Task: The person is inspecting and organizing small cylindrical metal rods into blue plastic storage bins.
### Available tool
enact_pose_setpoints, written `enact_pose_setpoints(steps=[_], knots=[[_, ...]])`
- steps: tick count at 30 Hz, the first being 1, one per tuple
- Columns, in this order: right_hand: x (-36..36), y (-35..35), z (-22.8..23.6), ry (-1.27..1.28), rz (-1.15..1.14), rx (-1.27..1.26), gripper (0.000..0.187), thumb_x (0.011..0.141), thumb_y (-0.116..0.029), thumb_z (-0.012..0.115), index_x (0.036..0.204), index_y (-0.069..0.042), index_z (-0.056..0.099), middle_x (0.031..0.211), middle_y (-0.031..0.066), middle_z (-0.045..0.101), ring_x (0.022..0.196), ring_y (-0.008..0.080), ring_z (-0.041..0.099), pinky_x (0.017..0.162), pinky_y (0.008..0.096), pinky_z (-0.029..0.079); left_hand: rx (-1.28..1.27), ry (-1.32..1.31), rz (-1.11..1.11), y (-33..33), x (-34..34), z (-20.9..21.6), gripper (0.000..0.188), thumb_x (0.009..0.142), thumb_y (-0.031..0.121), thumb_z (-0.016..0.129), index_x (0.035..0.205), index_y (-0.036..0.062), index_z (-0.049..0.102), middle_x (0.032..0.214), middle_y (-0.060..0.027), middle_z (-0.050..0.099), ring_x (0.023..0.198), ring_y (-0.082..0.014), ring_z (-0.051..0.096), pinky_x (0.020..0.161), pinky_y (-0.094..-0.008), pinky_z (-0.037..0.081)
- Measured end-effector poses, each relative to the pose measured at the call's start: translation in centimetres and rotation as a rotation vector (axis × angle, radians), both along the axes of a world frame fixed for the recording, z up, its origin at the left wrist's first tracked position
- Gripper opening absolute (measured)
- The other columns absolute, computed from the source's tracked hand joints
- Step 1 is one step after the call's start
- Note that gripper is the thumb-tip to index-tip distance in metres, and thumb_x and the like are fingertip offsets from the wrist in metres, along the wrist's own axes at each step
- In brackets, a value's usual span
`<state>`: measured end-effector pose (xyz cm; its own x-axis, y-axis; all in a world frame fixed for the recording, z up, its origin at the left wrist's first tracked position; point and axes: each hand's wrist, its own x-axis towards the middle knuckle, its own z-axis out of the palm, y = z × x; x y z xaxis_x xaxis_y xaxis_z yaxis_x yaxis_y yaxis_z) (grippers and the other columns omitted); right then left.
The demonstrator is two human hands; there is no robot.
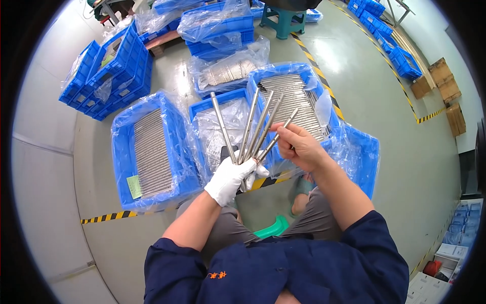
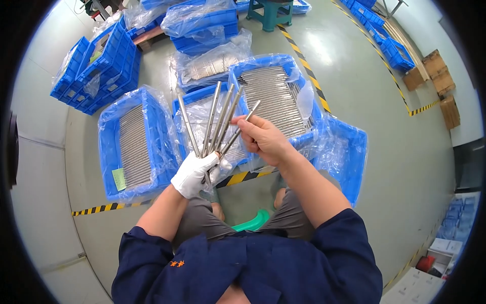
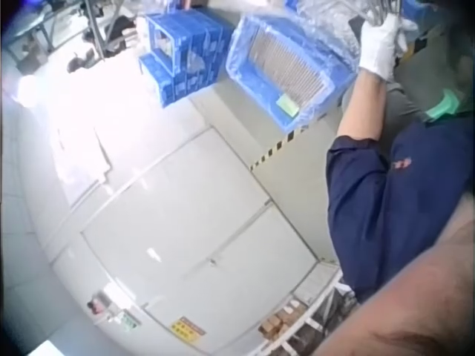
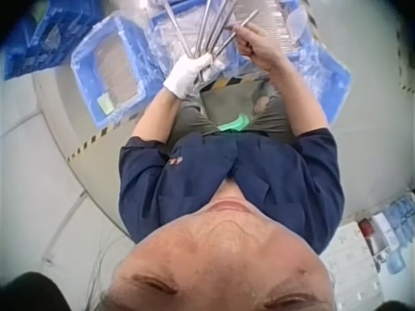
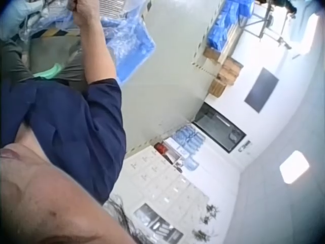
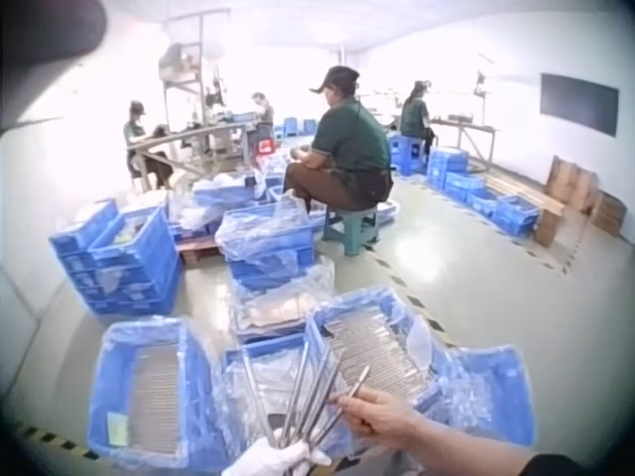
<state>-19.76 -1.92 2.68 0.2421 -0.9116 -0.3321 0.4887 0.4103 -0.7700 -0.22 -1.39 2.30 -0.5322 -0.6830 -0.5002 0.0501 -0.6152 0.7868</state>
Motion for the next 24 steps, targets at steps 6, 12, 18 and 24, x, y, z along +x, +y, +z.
enact_pose_setpoints(steps=[6,12,18,24], knots=[[-4.5,0.1,3.3,0.243,-0.485,-0.483,0.017,0.088,-0.016,0.046,0.088,-0.003,0.056,0.052,-0.0047,0.036,0.043,0.0028,0.028,0.040,0.0179,0.020,0.053,0.019,0.124,-0.5,0.3,-1.7,0.022,0.085,0.021,0.051,0.100,0.0055,0.054,0.070,-0.0018,0.057,0.044,-0.0045,0.041,0.039,-0.0181,0.031],[1.9,2.4,0.5,1.247,-0.123,-1.133,0.027,0.063,0.003,0.056,0.087,-0.009,0.060,0.063,0.0063,0.048,0.057,0.0229,0.049,0.050,0.0321,0.039,0.245,0.377,0.145,-0.5,-0.5,-2.2,0.025,0.086,0.027,0.050,0.101,0.0074,0.052,0.057,0.0030,0.042,0.040,-0.0044,0.035,0.036,-0.0194,0.029],[3.0,2.3,0.0,1.339,0.153,-1.319,0.015,0.067,-0.005,0.053,0.080,-0.011,0.056,0.062,0.0034,0.044,0.059,0.0211,0.050,0.052,0.0331,0.039,0.396,0.440,0.074,-0.6,0.0,-2.7,0.018,0.085,0.026,0.052,0.090,0.0083,0.054,0.065,0.0024,0.054,0.052,-0.0073,0.052,0.044,-0.0197,0.041],[3.8,3.3,-1.0,1.277,0.349,-1.212,0.031,0.073,-0.003,0.050,0.103,-0.009,0.053,0.079,0.0102,0.052,0.070,0.0283,0.054,0.060,0.0357,0.044,0.292,0.370,0.157,-0.9,0.4,-3.3,0.020,0.082,0.015,0.053,0.094,-0.0008,0.055,0.085,-0.0086,0.060,0.078,-0.0167,0.059,0.069,-0.0289,0.049]])
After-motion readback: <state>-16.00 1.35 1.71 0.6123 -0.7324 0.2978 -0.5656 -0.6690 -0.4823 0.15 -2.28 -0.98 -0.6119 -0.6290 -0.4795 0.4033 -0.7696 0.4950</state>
